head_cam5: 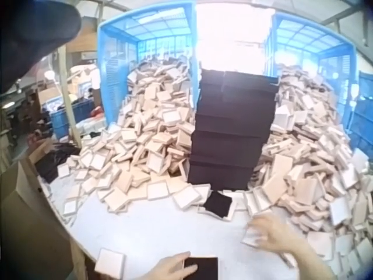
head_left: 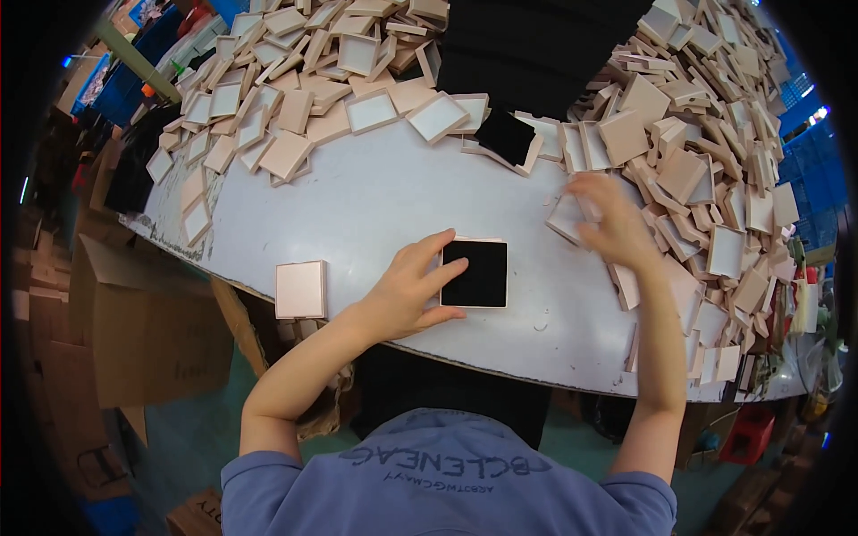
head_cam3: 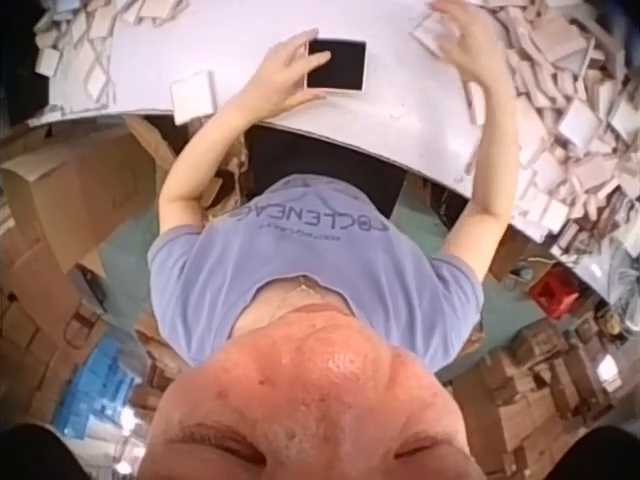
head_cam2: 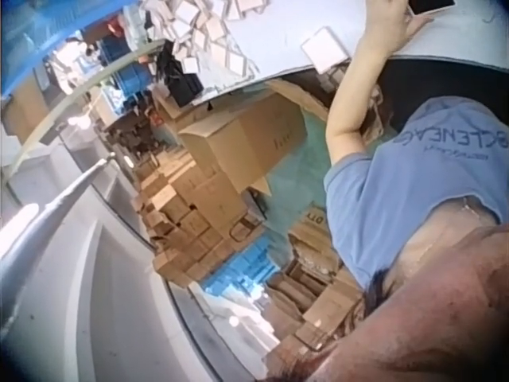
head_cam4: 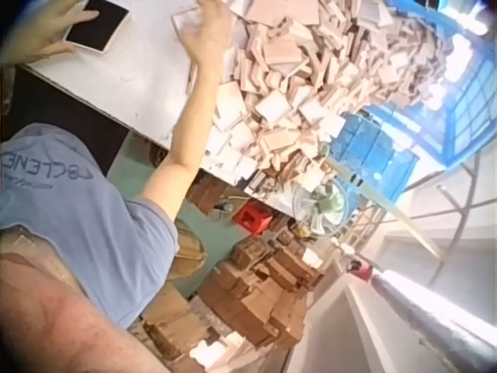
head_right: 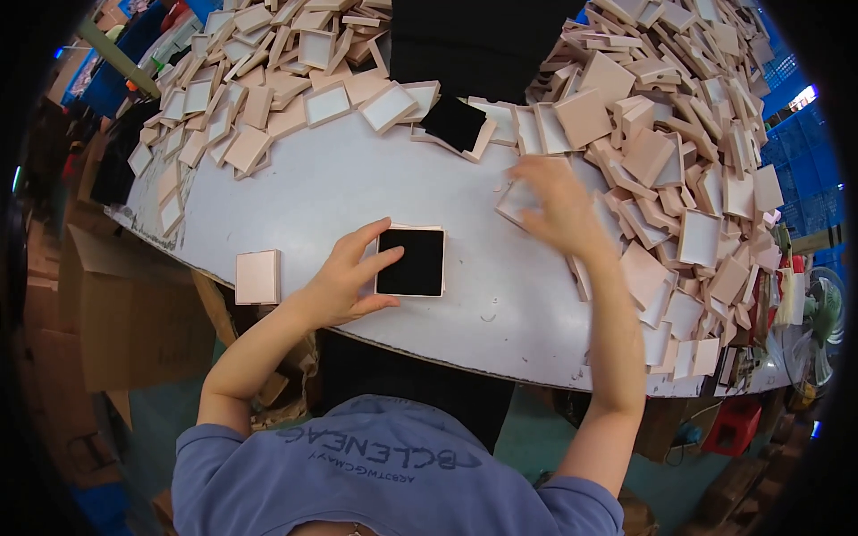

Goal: Assembling gift boxes by inserting foam pads into lids and bases.

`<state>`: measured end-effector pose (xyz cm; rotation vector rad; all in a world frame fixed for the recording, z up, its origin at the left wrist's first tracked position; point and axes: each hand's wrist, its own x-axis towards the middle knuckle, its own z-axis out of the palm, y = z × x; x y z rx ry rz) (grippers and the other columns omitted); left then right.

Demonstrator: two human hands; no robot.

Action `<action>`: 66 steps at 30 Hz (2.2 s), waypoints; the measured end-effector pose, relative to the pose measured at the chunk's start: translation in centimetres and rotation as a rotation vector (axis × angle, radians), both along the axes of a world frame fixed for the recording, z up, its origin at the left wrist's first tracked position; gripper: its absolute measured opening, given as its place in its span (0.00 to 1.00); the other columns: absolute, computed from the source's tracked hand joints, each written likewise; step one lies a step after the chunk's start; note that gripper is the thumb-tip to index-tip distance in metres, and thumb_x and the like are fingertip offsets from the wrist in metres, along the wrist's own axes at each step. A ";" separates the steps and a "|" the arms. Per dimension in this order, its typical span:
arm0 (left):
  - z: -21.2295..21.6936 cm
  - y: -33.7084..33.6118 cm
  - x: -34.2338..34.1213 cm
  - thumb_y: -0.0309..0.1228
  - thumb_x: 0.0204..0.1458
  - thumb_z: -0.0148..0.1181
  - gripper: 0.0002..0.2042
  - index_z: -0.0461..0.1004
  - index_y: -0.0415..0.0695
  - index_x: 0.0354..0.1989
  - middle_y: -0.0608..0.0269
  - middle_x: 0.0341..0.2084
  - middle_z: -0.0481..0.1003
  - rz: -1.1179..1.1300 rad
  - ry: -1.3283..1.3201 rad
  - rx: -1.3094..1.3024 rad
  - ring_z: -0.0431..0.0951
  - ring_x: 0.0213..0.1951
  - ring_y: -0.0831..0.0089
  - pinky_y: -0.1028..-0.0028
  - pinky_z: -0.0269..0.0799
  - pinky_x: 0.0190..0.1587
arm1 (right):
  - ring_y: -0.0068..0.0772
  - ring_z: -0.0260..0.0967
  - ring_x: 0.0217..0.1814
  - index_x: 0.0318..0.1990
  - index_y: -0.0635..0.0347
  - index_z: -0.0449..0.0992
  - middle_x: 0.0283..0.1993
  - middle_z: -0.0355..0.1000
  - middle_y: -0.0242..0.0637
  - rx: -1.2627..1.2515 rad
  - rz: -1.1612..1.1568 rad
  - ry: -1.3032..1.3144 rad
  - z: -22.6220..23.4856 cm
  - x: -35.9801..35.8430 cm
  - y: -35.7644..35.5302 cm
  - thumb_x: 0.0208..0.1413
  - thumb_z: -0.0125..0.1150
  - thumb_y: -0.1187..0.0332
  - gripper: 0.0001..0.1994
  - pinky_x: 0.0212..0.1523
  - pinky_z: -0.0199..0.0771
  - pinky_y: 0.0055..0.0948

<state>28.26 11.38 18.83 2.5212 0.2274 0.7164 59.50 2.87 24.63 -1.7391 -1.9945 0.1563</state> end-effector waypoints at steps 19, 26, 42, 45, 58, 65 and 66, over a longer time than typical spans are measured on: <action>-1.1 0.2 0.5 0.32 0.39 0.70 0.38 0.54 0.38 0.58 0.37 0.59 0.53 0.009 -0.158 -0.150 0.64 0.55 0.45 0.64 0.67 0.53 | 0.48 0.63 0.51 0.48 0.59 0.66 0.47 0.65 0.45 -0.104 0.047 0.200 1.9 -3.5 1.1 0.29 0.70 0.62 0.33 0.51 0.64 0.39; -1.4 0.1 0.6 0.32 0.36 0.70 0.47 0.46 0.38 0.64 0.31 0.60 0.47 0.010 -0.106 -0.136 0.51 0.62 0.40 0.59 0.58 0.59 | 0.51 0.61 0.52 0.51 0.57 0.69 0.52 0.62 0.50 0.017 0.364 0.014 -1.4 -10.6 0.2 0.34 0.70 0.53 0.33 0.51 0.64 0.42; 0.8 4.5 2.0 0.36 0.46 0.61 0.23 0.67 0.39 0.49 0.46 0.48 0.66 0.239 -0.214 -0.152 0.65 0.51 0.51 0.61 0.61 0.54 | 0.44 0.63 0.53 0.47 0.61 0.70 0.49 0.67 0.45 0.292 0.004 0.095 -1.7 -6.1 4.6 0.45 0.63 0.59 0.23 0.53 0.61 0.42; 0.3 10.8 6.9 0.31 0.48 0.59 0.16 0.69 0.38 0.43 0.48 0.44 0.68 0.391 -0.116 -0.056 0.68 0.47 0.51 0.61 0.63 0.50 | 0.43 0.65 0.48 0.43 0.61 0.73 0.45 0.68 0.43 0.415 -0.166 -0.067 -4.3 -4.3 9.2 0.45 0.63 0.61 0.19 0.47 0.65 0.40; 2.9 4.4 2.0 0.26 0.41 0.61 0.08 0.67 0.41 0.25 0.40 0.52 0.62 -0.019 -0.047 0.388 0.61 0.56 0.47 0.53 0.60 0.52 | 0.38 0.70 0.30 0.30 0.59 0.75 0.28 0.72 0.39 0.511 -0.321 -0.077 -4.2 -2.3 9.3 0.49 0.57 0.69 0.04 0.28 0.70 0.34; 2.7 -1.3 0.3 0.32 0.43 0.65 0.14 0.66 0.38 0.27 0.35 0.57 0.54 0.024 0.111 0.014 0.55 0.58 0.39 0.51 0.56 0.57 | 0.31 0.65 0.27 0.32 0.61 0.75 0.28 0.69 0.33 0.550 0.194 -0.277 -0.8 -10.1 0.0 0.39 0.58 0.72 0.10 0.24 0.64 0.29; 2.4 -1.1 0.4 0.32 0.43 0.65 0.14 0.66 0.38 0.27 0.35 0.57 0.54 0.019 0.111 0.010 0.55 0.58 0.39 0.51 0.56 0.57 | 0.30 0.65 0.27 0.32 0.63 0.75 0.29 0.68 0.33 0.445 0.243 -0.320 -0.6 -10.8 -1.1 0.38 0.57 0.72 0.10 0.24 0.63 0.28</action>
